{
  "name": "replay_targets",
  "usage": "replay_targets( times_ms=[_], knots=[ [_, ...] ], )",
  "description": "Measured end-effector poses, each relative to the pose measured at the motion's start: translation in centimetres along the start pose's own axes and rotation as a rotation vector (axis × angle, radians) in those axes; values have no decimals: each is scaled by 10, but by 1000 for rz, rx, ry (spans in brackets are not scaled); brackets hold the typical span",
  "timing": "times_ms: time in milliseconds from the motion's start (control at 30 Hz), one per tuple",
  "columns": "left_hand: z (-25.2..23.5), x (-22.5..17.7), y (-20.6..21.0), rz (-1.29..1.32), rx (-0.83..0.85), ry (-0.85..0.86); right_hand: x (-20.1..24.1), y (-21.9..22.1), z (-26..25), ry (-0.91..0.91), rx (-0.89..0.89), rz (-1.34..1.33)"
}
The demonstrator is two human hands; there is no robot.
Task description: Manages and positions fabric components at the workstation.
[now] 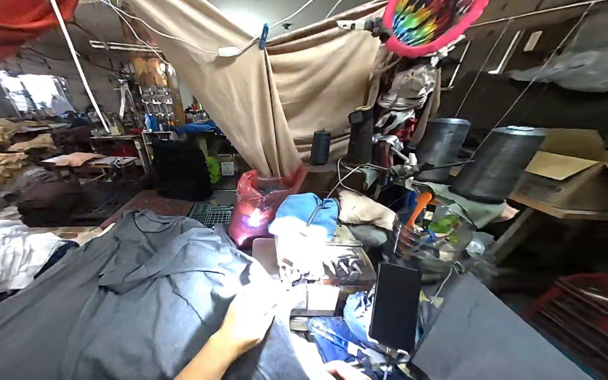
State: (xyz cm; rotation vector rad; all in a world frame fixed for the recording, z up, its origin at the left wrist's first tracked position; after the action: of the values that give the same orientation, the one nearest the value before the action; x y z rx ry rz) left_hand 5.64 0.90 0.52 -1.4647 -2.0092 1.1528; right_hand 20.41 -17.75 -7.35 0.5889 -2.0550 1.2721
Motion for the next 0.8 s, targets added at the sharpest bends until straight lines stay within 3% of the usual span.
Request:
replay_targets(
  times_ms=[100,167,300,400,667,800],
  knots=[
    [-5,2,9,-92,46,-31,14,37,-40,33,-78,-187],
    [-8,1,10,-95,75,-55,14,57,-55,112,-21,-328],
    [-3,-7,-2,-82,-91,-9,20,58,-59,89,103,-627],
    [-7,-13,-8,-104,-101,-1,22,45,-61,124,100,-735],
    [-33,11,26,-72,347,-287,11,42,-81,223,-5,-621],
    [-41,19,28,-3,412,-381,10,39,-87,236,-73,-651]
  ],
)
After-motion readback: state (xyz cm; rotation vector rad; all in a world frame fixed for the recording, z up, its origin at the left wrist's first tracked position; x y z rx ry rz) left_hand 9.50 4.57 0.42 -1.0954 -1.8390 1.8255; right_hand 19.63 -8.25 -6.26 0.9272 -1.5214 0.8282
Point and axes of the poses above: each hand's wrist, its own z-axis away from the middle knuckle, its own y-axis out of the palm, x = y × z, the point moved 8 cm from there along -z, towards the middle knuckle, and after that the axes turned 7 degrees about -y, right-handed, at the moved point
